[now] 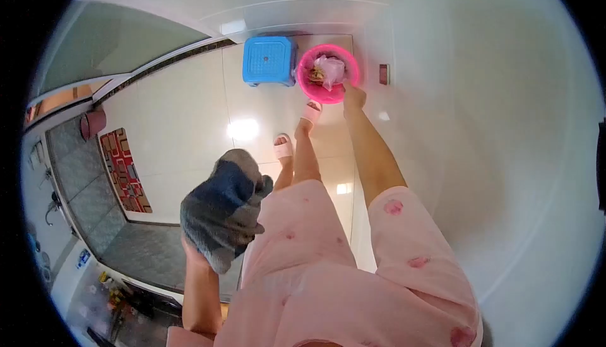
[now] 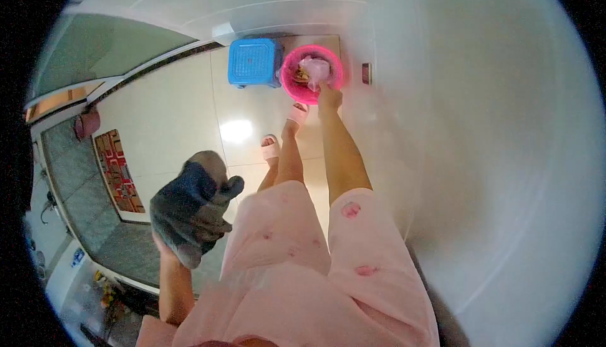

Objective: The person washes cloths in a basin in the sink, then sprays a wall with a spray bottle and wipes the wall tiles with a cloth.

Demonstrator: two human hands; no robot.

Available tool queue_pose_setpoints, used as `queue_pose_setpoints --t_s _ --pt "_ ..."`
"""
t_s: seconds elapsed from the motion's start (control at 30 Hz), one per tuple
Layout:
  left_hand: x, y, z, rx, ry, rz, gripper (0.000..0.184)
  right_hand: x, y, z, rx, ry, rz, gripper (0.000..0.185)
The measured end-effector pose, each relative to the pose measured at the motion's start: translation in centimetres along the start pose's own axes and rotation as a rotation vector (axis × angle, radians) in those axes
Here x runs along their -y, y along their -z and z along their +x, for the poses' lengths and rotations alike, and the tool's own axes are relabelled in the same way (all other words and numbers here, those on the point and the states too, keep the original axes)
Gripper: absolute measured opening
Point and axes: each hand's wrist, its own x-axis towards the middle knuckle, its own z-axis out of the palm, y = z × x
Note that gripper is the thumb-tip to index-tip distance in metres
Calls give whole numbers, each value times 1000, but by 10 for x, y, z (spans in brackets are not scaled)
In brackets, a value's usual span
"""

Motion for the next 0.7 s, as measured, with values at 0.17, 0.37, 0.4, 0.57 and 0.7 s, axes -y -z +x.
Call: queue_pose_setpoints --t_s 0.17,0.37,0.4,0.57,0.7 --pt "6 -28 65 287 -233 597 44 -118 -66 143 -3 -81 -154 17" --pt "38 -72 125 79 -100 645 42 -70 -91 160 -52 -338 198 25" --pt "43 -76 130 65 -89 666 42 -77 -95 169 1 -385 230 25" --pt "42 -97 150 63 -50 770 40 -104 -101 187 176 -548 392 29" --pt "30 -111 155 139 -71 852 39 -113 -95 185 163 -532 468 35"
